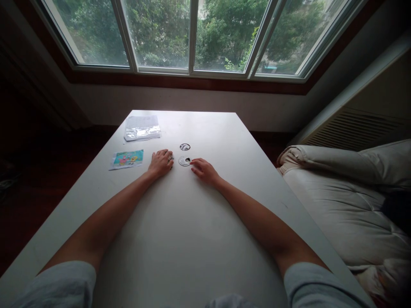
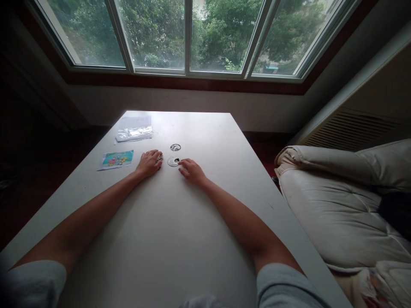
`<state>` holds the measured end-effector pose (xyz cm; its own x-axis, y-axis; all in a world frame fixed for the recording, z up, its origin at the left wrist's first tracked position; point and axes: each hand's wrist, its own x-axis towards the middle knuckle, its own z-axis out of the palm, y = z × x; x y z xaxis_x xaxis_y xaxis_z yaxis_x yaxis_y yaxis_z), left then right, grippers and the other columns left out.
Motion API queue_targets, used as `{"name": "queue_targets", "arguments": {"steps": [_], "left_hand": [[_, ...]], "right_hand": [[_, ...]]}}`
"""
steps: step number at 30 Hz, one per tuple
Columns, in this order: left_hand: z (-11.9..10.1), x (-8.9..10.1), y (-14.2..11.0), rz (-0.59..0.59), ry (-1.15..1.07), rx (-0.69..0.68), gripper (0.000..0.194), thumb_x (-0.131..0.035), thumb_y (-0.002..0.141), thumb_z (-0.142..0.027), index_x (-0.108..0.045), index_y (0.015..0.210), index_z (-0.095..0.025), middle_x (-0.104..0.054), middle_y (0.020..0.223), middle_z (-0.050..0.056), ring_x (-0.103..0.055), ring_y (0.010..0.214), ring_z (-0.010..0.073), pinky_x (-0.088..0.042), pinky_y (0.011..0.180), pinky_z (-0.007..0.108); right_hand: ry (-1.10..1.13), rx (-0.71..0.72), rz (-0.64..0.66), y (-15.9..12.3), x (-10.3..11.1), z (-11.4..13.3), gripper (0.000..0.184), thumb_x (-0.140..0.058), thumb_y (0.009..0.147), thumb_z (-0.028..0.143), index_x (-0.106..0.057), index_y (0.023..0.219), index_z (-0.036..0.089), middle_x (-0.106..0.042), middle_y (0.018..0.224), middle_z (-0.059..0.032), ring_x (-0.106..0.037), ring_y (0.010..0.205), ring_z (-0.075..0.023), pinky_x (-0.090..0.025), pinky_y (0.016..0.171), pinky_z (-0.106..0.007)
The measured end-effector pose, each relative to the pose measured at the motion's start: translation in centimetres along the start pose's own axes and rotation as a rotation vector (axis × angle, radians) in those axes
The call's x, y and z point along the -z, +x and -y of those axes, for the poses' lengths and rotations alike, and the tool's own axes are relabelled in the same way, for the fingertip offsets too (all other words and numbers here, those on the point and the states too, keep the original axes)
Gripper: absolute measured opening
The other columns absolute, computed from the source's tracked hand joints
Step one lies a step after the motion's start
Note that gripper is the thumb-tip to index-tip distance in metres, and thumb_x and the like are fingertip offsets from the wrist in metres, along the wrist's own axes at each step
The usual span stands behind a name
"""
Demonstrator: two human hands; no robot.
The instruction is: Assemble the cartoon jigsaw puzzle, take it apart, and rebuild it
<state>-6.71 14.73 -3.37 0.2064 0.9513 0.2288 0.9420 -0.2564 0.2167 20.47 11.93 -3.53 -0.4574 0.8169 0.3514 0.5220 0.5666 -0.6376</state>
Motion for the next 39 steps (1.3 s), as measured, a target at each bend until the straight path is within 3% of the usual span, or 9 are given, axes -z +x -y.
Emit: {"name": "queue_targets", "arguments": {"steps": [5,9,13,21,24,32,35,39], "left_hand": [[-0.3,0.8,-0.4,-0.059,-0.014,-0.014,0.041,-0.042,0.097,-0.037,-0.061,0.131,-0.024,-0.055,0.146,0.01,-0.046,0.137,0.0276,-0.029,0.12,0.049],[-0.8,1.2,-1.6,-0.086,0.039,0.069,0.054,-0.043,0.097,-0.057,-0.057,0.139,-0.027,-0.049,0.153,0.011,-0.036,0.145,0.0321,-0.018,0.123,0.058],[-0.8,1.0,-1.9,0.029,0.061,0.124,0.07,-0.044,0.092,-0.07,-0.046,0.151,-0.032,-0.035,0.163,0.012,-0.021,0.153,0.0377,-0.015,0.12,0.067],[0.3,0.8,-0.3,0.126,0.051,0.032,0.067,-0.037,0.097,-0.063,-0.036,0.158,-0.034,-0.025,0.169,0.008,-0.019,0.155,0.0349,-0.013,0.121,0.065],[0.3,0.9,-0.1,0.156,0.043,-0.005,0.061,-0.035,0.099,-0.059,-0.039,0.156,-0.035,-0.024,0.169,0.005,-0.019,0.155,0.0341,-0.012,0.121,0.068],[0.6,0.7,-0.3,0.041,-0.026,-0.033,0.047,-0.047,0.096,-0.05,-0.055,0.137,-0.028,-0.048,0.154,0.01,-0.039,0.144,0.0308,-0.022,0.121,0.059],[0.7,0.7,-0.3,0.018,-0.013,-0.044,0.05,-0.047,0.096,-0.049,-0.053,0.141,-0.028,-0.05,0.152,0.01,-0.042,0.141,0.0295,-0.024,0.121,0.054],[0.8,0.6,-0.2,0.045,0.028,-0.042,0.058,-0.042,0.098,-0.053,-0.044,0.152,-0.031,-0.043,0.158,0.008,-0.035,0.147,0.0295,-0.023,0.122,0.052]], "right_hand": [[0.007,0.008,0.004,0.0,0.2,0.0,0.028,-0.06,0.093,0.027,-0.07,0.119,0.024,-0.065,0.13,-0.0092,-0.062,0.116,-0.0227,-0.05,0.098,-0.038],[0.009,0.0,0.009,-0.1,0.3,0.1,0.028,-0.06,0.093,0.027,-0.07,0.119,0.025,-0.065,0.131,-0.009,-0.061,0.117,-0.023,-0.05,0.099,-0.039],[0.004,-0.005,0.01,-0.2,0.4,0.1,0.028,-0.06,0.093,0.028,-0.07,0.119,0.025,-0.065,0.13,-0.0084,-0.061,0.118,-0.023,-0.049,0.101,-0.039],[0.006,-0.004,-0.005,-0.2,0.1,0.4,0.027,-0.061,0.093,0.027,-0.071,0.118,0.025,-0.065,0.129,-0.0085,-0.062,0.117,-0.0227,-0.05,0.099,-0.038],[0.005,-0.003,-0.004,-0.2,0.1,0.4,0.027,-0.061,0.093,0.027,-0.071,0.117,0.024,-0.065,0.129,-0.0089,-0.061,0.118,-0.0231,-0.05,0.099,-0.039],[0.005,0.001,-0.004,-0.2,0.2,0.2,0.026,-0.06,0.093,0.028,-0.071,0.117,0.025,-0.065,0.13,-0.0086,-0.061,0.118,-0.0231,-0.05,0.099,-0.039],[0.004,0.0,-0.001,-0.2,0.2,0.2,0.026,-0.06,0.093,0.028,-0.072,0.116,0.025,-0.065,0.13,-0.0086,-0.061,0.118,-0.023,-0.05,0.1,-0.039],[-0.002,-0.008,0.007,-0.1,0.1,0.3,0.025,-0.06,0.093,0.028,-0.072,0.115,0.026,-0.065,0.13,-0.008,-0.061,0.12,-0.0231,-0.049,0.101,-0.039]]}}
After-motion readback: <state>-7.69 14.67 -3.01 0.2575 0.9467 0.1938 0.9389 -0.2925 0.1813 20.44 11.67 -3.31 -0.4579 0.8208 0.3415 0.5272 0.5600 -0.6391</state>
